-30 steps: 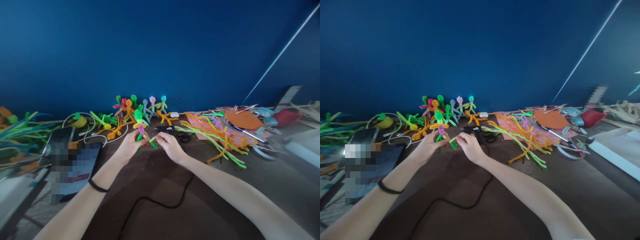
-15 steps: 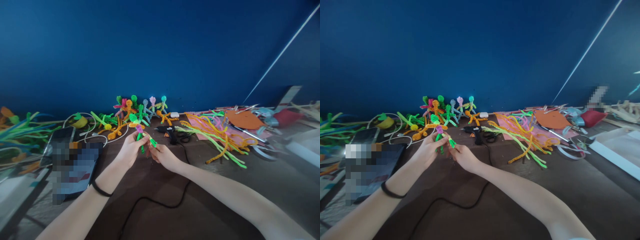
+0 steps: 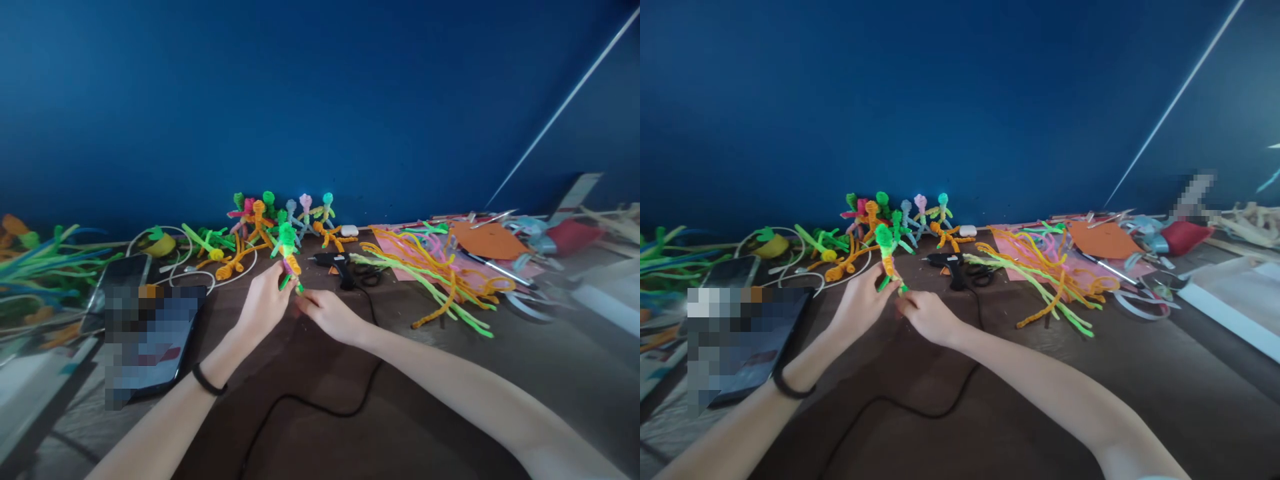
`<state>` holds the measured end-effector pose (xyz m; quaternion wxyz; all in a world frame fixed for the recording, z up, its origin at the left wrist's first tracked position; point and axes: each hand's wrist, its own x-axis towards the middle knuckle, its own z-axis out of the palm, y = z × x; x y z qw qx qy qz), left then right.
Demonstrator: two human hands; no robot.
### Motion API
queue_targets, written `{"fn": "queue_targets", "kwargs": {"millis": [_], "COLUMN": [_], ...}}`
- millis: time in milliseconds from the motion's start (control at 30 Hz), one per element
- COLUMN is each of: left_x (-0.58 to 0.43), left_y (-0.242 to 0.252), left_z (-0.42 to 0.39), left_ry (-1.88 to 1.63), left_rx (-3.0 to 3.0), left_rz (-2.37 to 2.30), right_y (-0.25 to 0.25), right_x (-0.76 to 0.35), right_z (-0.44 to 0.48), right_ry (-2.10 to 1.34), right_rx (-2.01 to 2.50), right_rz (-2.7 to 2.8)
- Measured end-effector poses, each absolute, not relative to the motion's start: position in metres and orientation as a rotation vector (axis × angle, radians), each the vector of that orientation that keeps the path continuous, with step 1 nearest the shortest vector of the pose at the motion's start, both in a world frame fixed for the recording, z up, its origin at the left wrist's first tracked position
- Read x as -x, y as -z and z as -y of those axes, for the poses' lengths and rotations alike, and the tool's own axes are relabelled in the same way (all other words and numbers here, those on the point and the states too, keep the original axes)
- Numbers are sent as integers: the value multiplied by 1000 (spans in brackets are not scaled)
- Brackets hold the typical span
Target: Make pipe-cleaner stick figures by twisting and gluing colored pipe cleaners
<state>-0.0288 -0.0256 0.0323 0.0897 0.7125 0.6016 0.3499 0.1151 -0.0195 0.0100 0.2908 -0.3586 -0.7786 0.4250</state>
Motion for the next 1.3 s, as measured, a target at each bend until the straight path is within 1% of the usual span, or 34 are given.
{"fn": "queue_targets", "kwargs": {"millis": [200,500,633,867,1067,1300], "left_x": [37,39,35,27,24,23], "left_y": [-37,-44,-45,-44,-48,-41], "left_z": [22,21,23,26,29,28], "left_ry": [-926,-1078,-1131,-1248,-1248,-1267], "left_rx": [-2111,-1763,-1496,-1125,-1121,-1154], "left_rz": [-1742,-1369,-1226,-1009,-1047,-1063], "right_y": [-10,-6,-1,6,1,3], "right_x": [-123,-130,-128,-114,-112,-107], "right_z": [5,-10,-9,1,4,13], "right_ry": [-974,-1014,-1199,-1692,-1795,-1933], "right_rx": [981,952,844,654,625,613], "right_rz": [2060,1946,1867,1477,1315,1191]}}
